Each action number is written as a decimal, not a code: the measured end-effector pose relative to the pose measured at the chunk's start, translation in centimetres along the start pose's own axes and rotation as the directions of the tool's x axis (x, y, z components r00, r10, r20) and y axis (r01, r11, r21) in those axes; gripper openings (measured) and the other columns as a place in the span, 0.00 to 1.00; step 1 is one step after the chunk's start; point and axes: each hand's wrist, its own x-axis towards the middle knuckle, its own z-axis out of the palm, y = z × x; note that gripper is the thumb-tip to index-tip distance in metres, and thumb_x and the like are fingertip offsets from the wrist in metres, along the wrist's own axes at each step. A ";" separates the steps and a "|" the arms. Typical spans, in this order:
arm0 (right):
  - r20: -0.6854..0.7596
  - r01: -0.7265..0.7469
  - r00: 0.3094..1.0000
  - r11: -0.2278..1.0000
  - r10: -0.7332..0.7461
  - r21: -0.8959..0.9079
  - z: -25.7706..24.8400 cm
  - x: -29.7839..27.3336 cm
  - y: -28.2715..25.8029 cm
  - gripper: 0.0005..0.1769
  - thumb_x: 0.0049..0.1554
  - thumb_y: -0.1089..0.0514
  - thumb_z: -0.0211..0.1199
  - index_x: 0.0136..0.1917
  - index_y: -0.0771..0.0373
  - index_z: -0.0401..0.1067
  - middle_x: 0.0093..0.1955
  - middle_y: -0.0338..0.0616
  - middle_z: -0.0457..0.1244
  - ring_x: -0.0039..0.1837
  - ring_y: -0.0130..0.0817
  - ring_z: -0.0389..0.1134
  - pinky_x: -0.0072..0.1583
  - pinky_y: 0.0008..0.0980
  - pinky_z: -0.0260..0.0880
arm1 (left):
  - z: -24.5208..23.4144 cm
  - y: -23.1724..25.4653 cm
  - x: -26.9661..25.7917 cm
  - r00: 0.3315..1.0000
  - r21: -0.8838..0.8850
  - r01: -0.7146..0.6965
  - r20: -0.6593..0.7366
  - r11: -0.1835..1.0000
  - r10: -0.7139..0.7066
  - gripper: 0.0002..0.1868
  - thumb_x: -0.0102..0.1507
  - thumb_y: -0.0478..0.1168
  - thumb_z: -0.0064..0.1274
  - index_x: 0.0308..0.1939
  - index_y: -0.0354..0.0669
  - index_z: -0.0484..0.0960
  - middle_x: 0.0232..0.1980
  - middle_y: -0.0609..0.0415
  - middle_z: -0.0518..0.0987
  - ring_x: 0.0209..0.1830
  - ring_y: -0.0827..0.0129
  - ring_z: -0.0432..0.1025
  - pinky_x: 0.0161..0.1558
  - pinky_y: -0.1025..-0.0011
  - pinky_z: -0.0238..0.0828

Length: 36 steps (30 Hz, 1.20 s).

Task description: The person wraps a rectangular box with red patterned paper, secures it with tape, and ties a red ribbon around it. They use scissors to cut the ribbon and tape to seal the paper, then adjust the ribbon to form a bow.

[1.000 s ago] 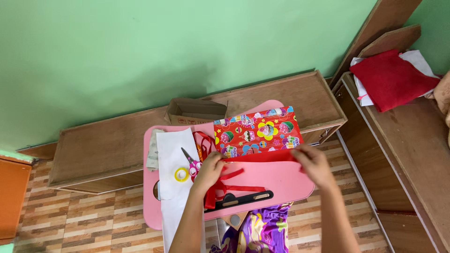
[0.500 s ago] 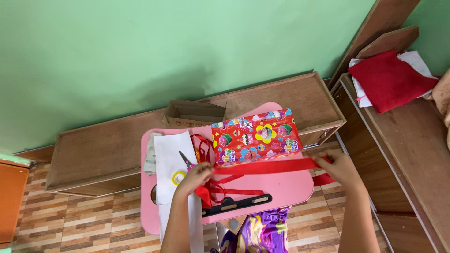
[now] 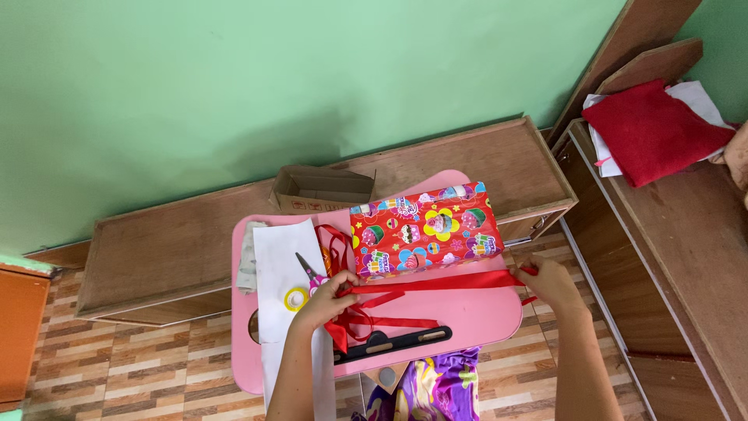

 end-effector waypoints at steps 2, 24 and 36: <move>-0.002 -0.009 1.000 1.000 0.009 -0.011 0.1 0.2 0.2 0.26 0.52 0.41 0.71 0.51 0.65 0.79 0.43 0.54 0.72 0.46 0.45 0.74 0.51 0.41 0.73 | 0.0 -0.1 0.1 1.000 0.007 -0.002 0.005 1.000 0.002 0.14 0.63 0.40 0.56 0.51 0.46 0.78 0.39 0.58 0.81 0.26 0.79 0.65 0.28 0.79 0.64; 0.024 0.028 0.999 0.996 -0.030 0.083 -0.9 -2.9 -4.7 0.24 0.52 0.47 0.70 0.57 0.63 0.78 0.47 0.52 0.73 0.46 0.40 0.75 0.48 0.40 0.75 | 1.0 -2.1 1.9 0.971 0.280 -0.118 -0.167 0.953 0.169 0.16 0.66 0.50 0.55 0.42 0.38 0.79 0.38 0.45 0.81 0.40 0.58 0.76 0.45 0.65 0.72; 0.018 0.116 0.993 0.991 -0.115 -0.061 1.8 0.4 -5.4 0.37 0.51 0.56 0.68 0.73 0.57 0.63 0.52 0.56 0.72 0.55 0.51 0.74 0.55 0.47 0.74 | 2.7 -3.8 5.9 0.952 0.135 -0.095 -0.278 0.986 0.130 0.27 0.57 0.35 0.59 0.61 0.41 0.74 0.49 0.49 0.86 0.50 0.62 0.82 0.50 0.67 0.77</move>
